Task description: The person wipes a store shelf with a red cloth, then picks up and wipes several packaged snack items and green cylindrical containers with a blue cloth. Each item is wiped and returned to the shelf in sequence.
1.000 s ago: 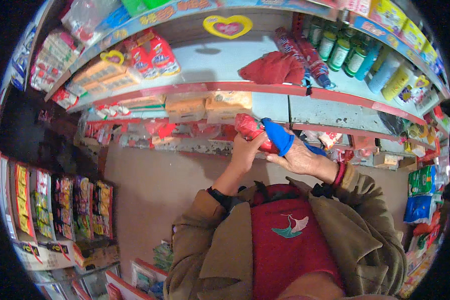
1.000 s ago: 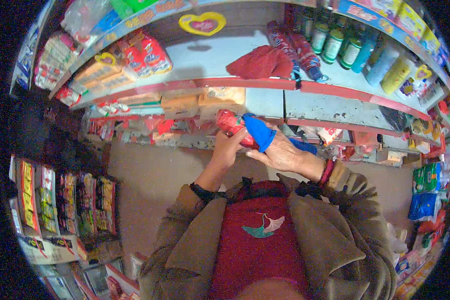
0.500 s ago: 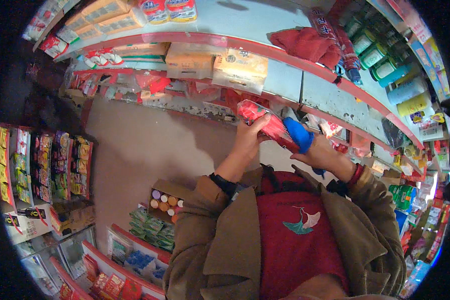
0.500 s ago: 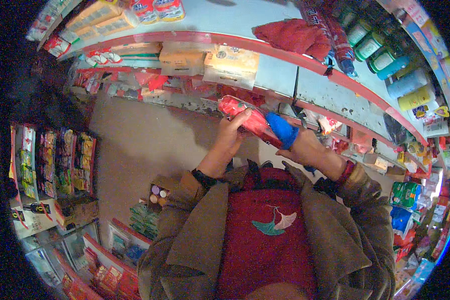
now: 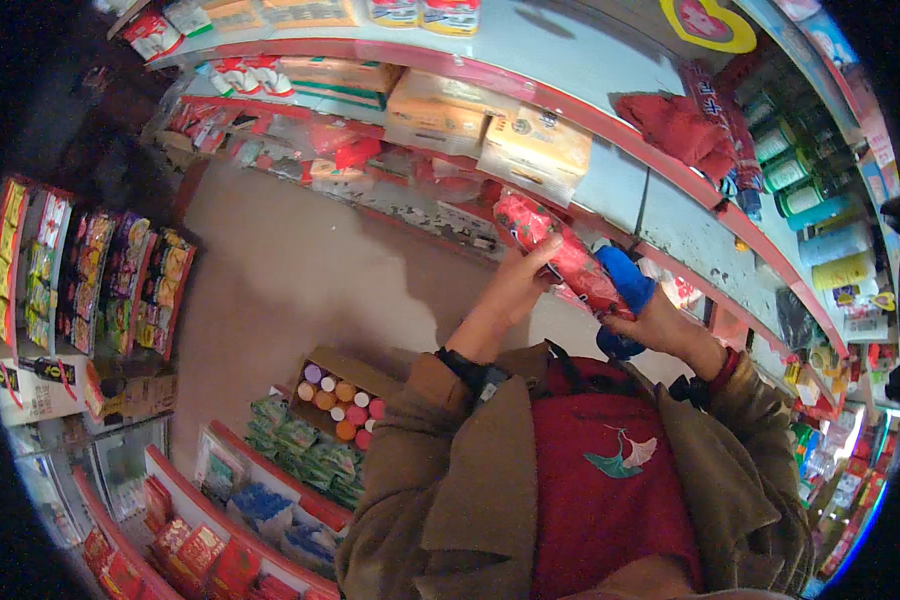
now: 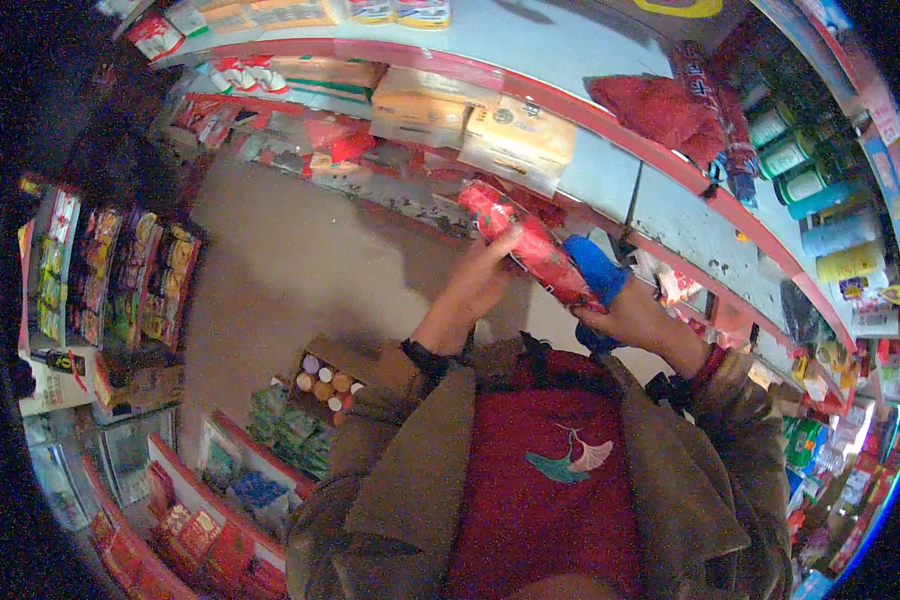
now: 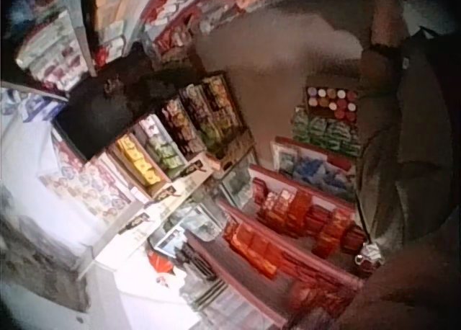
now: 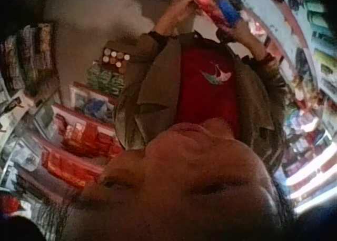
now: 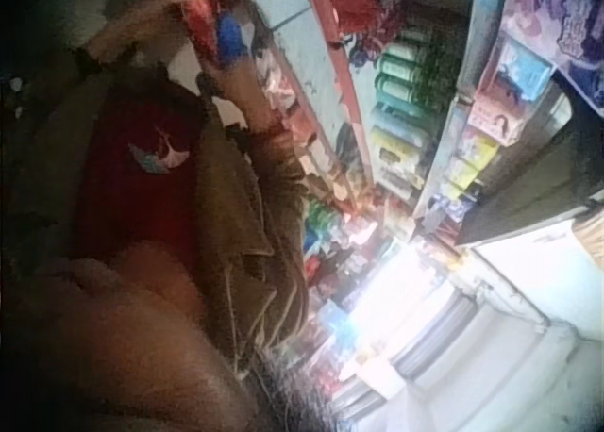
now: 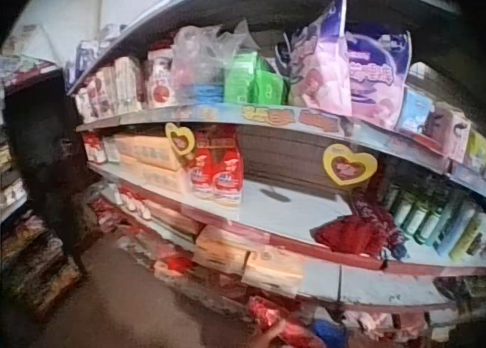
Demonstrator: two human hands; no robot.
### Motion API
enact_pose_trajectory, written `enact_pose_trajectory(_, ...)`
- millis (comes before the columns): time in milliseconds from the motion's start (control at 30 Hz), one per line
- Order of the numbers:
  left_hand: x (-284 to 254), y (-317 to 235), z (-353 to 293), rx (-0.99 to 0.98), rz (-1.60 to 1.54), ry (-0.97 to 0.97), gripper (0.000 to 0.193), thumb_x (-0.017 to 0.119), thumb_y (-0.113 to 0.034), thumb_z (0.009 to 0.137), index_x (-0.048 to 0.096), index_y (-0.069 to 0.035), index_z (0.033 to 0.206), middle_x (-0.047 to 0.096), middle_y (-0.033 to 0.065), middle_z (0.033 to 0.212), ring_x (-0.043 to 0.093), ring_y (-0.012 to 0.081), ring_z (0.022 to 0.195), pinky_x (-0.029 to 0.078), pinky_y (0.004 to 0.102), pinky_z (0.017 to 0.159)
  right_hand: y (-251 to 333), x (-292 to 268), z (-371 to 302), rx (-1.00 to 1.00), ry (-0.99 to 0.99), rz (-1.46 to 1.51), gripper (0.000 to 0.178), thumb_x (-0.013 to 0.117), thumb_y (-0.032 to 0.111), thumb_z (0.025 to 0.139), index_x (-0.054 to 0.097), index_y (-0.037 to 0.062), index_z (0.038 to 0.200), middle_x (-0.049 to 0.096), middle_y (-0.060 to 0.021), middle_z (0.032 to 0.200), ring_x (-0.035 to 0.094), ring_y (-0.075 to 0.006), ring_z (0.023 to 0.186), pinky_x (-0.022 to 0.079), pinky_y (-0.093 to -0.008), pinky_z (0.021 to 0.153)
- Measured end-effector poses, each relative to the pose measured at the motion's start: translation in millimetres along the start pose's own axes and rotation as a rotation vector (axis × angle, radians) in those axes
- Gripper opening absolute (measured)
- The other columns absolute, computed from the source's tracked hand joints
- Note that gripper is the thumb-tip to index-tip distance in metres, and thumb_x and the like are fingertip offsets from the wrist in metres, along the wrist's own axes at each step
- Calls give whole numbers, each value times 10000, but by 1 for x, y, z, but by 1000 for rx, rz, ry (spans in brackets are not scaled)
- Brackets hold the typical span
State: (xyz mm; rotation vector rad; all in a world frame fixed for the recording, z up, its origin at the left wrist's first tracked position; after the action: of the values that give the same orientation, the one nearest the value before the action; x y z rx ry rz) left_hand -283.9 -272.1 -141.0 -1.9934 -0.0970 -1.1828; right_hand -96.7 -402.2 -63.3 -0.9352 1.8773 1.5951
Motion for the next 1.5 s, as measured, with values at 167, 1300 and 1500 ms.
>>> enact_pose_trajectory(167, -1, -2, -11, -23, 122, 74, 453, 652, -336, 939, 529, -54, 1272, 604, 42, 1199, 572, 189, 1134, 441, 391, 1017, 18, 5, 19, -59, -11, 190, 855, 795, 221, 779, 335, 62, 1482, 626, -176, 1238, 629, -275, 1104, 497, -401, 932)
enact_pose_trajectory(1300, 23, -27, -32, 183, 109, 119, 579, 571, -150, 974, 298, -28, 1470, 468, 214, 1432, 517, 298, 1263, 431, 456, 1062, 29, 24, 17, -59, 75, 716, 364, 662, 404, 920, 603, 53, 996, 622, -55, 771, 598, -154, 739, 496, -360, 669)
enact_pose_trajectory(1500, 55, -28, -31, 84, 299, 329, 607, 526, -320, 1007, 284, -26, 1480, 409, 203, 1485, 421, 289, 1359, 358, 448, 1124, 32, 19, 0, -207, -29, 948, 290, 637, 342, 960, 577, 68, 1034, 585, 31, 808, 535, -82, 731, 489, -286, 646)
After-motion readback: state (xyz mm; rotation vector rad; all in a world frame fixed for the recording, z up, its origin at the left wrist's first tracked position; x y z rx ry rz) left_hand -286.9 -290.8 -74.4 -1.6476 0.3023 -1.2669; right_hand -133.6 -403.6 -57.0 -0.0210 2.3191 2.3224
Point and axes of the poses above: each hand's wrist, its own z-axis towards the middle knuckle, its own x-axis out of the palm, y = z × x, the point moved 1 cm from there along z, towards the middle knuckle
